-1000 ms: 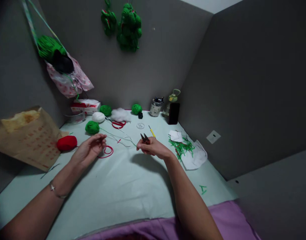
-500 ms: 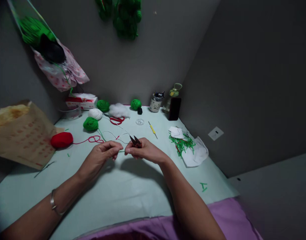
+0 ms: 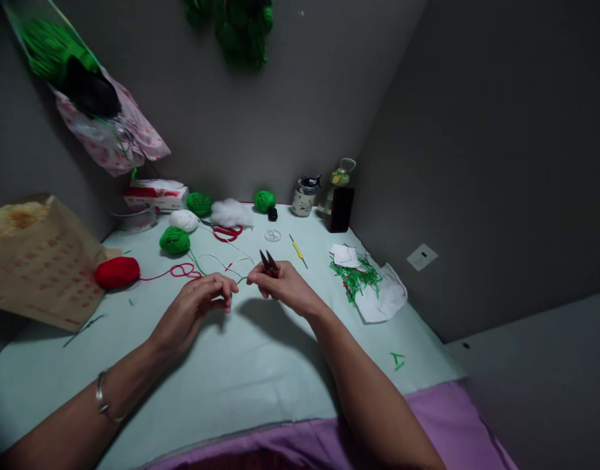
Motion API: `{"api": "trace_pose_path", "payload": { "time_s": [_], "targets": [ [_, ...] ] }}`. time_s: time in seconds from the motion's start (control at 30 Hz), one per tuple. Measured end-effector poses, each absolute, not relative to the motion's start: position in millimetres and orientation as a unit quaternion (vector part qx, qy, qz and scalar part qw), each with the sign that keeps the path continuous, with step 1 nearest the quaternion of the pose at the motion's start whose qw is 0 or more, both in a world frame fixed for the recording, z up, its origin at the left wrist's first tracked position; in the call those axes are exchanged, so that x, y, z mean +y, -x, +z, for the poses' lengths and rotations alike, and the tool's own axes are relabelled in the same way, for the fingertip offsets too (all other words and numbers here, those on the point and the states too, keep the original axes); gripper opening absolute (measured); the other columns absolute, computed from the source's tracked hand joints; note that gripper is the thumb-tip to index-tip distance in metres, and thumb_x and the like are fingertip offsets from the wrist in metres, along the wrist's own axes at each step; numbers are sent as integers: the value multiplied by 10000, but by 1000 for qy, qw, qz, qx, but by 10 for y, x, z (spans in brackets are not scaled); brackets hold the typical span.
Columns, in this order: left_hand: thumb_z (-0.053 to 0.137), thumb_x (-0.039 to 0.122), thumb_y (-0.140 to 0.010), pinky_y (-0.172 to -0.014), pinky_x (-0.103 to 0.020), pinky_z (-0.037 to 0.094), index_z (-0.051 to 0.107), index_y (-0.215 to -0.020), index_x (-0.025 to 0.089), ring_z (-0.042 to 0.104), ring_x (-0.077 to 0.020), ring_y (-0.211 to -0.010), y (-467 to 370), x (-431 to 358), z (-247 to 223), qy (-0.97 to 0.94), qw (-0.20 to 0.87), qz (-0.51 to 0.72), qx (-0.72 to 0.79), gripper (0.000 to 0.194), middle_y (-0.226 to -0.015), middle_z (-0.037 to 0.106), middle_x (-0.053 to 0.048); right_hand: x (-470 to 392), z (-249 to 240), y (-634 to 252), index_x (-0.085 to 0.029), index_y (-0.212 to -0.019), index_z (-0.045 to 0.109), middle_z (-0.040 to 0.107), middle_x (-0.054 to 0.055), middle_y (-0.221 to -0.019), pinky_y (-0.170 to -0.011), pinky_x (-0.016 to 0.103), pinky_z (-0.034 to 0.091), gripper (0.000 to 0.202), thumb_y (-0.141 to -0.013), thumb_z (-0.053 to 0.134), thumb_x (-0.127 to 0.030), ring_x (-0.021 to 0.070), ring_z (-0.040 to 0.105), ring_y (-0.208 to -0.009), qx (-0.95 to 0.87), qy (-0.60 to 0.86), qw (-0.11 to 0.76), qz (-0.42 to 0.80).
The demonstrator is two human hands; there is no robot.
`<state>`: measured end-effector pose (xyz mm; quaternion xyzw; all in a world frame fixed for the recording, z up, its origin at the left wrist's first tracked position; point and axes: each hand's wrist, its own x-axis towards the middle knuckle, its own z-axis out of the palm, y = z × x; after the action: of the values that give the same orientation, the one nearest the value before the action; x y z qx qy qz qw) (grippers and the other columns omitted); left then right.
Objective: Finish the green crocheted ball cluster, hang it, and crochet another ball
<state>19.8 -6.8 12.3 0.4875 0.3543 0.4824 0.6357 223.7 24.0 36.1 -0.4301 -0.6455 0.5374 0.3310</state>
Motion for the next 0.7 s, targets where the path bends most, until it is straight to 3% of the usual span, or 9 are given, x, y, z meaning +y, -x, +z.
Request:
{"api": "trace_pose_path", "payload": {
  "time_s": [0.1, 0.17, 0.33, 0.47, 0.57, 0.7],
  "targets": [
    [614, 362, -908, -872, -296, 489, 660, -734, 180, 605, -187, -928, -238, -76, 94, -453, 641, 498, 367, 256, -886, 653, -39, 213, 341, -2175, -154, -823, 669, 500, -62, -541, -491, 234, 256, 317, -862, 672, -468, 71, 354, -491, -648, 419, 337, 539],
    [662, 358, -889, -903, -274, 471, 667, -797, 179, 615, -168, -953, -250, -68, 67, -424, 662, 504, 358, 201, -927, 674, -30, 187, 308, -2118, -147, -824, 677, 524, -52, -576, -527, 235, 286, 328, -856, 684, -474, 74, 387, -527, -670, 395, 318, 543],
    [800, 264, -782, -775, -199, 498, 655, -866, 162, 656, -126, -899, -198, 12, 20, -323, 697, 540, 344, 197, -922, 689, -18, 159, 258, -2039, -136, -814, 679, 566, -29, -629, -619, 248, 350, 382, -845, 690, -516, 94, 473, -612, -700, 365, 274, 549],
    [831, 238, -753, -760, -177, 520, 630, -843, 168, 682, -116, -891, -169, 41, 34, -306, 691, 555, 347, 231, -861, 677, 10, 184, 295, -2094, -131, -859, 694, 566, -26, -632, -556, 249, 302, 410, -861, 663, -540, 85, 403, -562, -694, 392, 270, 541],
    [833, 220, -753, -764, -188, 542, 619, -849, 164, 691, -117, -858, -185, 8, 75, -313, 684, 562, 344, 242, -826, 667, 15, 205, 314, -2152, -143, -949, 688, 570, -14, -732, -538, 246, 282, 436, -914, 583, -565, 79, 353, -568, -698, 400, 290, 518],
    [832, 212, -749, -650, -171, 529, 601, -844, 163, 646, -89, -702, -227, -37, 112, -357, 659, 567, 343, 255, -754, 635, 33, 201, 330, -2203, -169, -970, 629, 530, -12, -748, -567, 246, 324, 492, -983, 410, -609, 99, 369, -600, -718, 424, 339, 436]
  ]
}}
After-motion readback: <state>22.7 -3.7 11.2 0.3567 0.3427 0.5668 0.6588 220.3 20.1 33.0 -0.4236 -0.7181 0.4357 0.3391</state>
